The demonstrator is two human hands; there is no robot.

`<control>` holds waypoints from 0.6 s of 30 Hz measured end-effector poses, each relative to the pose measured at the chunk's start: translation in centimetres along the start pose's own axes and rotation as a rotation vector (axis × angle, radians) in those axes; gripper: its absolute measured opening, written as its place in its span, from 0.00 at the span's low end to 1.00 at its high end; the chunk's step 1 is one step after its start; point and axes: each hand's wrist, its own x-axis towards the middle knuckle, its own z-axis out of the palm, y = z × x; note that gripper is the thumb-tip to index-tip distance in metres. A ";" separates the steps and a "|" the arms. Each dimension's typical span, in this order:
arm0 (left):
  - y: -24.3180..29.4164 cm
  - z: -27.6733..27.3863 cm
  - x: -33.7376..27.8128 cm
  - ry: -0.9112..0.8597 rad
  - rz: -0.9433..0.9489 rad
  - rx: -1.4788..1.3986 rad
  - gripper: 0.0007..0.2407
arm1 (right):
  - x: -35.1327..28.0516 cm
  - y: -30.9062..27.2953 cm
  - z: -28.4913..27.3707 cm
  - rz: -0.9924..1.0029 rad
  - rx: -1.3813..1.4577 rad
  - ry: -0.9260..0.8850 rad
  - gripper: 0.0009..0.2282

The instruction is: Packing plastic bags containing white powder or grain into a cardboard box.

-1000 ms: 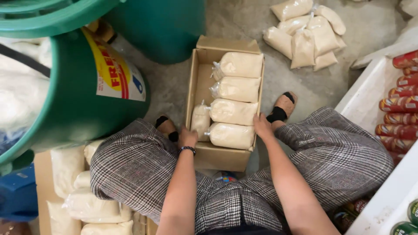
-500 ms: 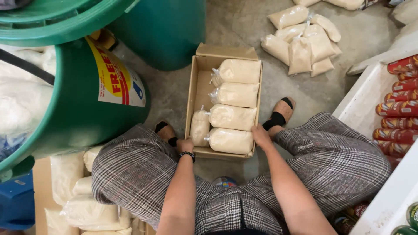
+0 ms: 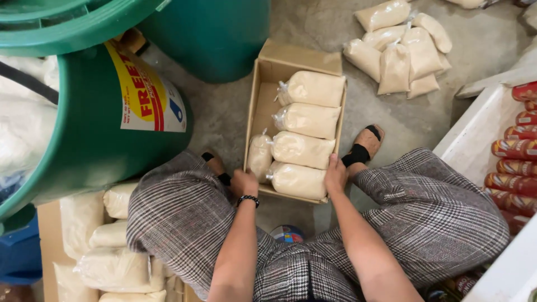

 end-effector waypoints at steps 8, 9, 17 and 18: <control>6.6 -4.4 -1.8 0.043 0.022 -0.124 0.15 | 0.5 -1.6 0.3 0.005 0.008 0.107 0.23; 7.1 -4.5 -1.6 0.039 0.023 -0.125 0.15 | 0.9 -1.7 0.6 0.005 0.006 0.110 0.23; 5.8 -1.6 3.8 0.164 0.114 -0.180 0.20 | 2.3 -2.7 2.3 0.036 -0.076 0.147 0.24; 5.6 -1.4 3.9 0.159 0.114 -0.178 0.20 | 2.0 -3.0 2.1 0.040 -0.080 0.149 0.24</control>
